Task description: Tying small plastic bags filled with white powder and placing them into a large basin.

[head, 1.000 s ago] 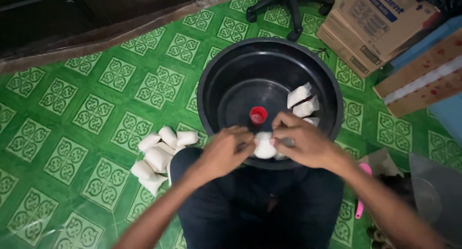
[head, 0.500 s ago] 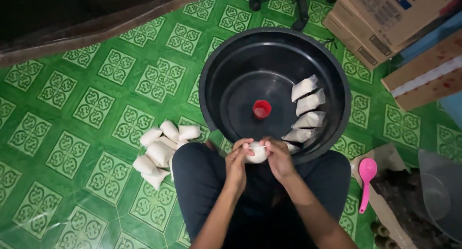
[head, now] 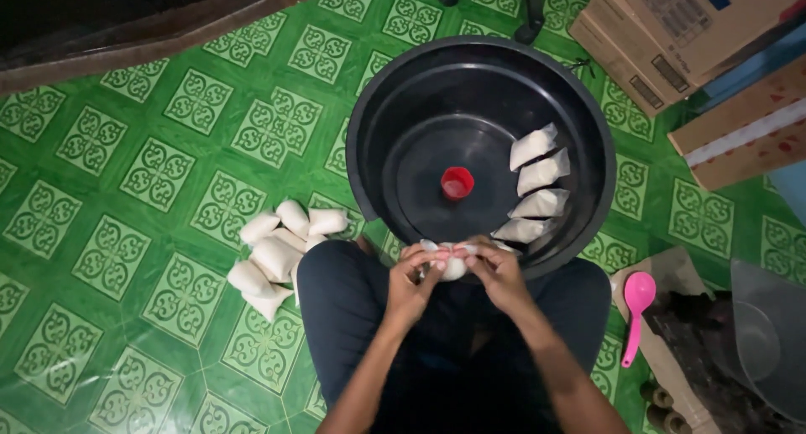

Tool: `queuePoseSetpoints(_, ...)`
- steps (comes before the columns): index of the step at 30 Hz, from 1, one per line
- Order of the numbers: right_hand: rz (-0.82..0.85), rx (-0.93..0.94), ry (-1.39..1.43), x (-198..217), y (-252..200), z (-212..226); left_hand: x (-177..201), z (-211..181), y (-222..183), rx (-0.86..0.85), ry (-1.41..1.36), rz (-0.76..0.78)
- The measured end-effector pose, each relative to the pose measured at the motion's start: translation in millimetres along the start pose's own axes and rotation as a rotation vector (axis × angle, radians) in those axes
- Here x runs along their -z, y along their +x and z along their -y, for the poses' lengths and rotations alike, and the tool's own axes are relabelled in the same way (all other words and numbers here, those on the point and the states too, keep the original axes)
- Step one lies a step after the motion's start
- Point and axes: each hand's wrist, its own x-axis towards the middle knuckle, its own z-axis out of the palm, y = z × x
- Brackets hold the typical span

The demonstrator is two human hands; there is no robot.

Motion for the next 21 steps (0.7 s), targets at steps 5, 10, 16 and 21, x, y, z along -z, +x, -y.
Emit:
queuePoseSetpoints(5, 0.021, 0.147, -0.26, -3.2, 5.4, 26.4, -1.6, -10.5, 1.5, -0.103, 0.15, 0.02)
queuePoseSetpoints(10, -0.178, -0.029, -0.171, -14.5, 1.4, 32.1, -10.5, -33.5, 4.3, -0.174, 0.25, -0.114)
queuePoseSetpoints(16, -0.155, -0.185, -0.225, -10.3, 5.6, 29.2, -6.6, -17.7, 4.5, -0.062, 0.257, -0.142)
queuePoseSetpoints(21, -0.138, -0.194, -0.284, -15.0, 8.5, 54.0, -1.2, -27.6, 13.3, -0.185, 0.303, -0.01)
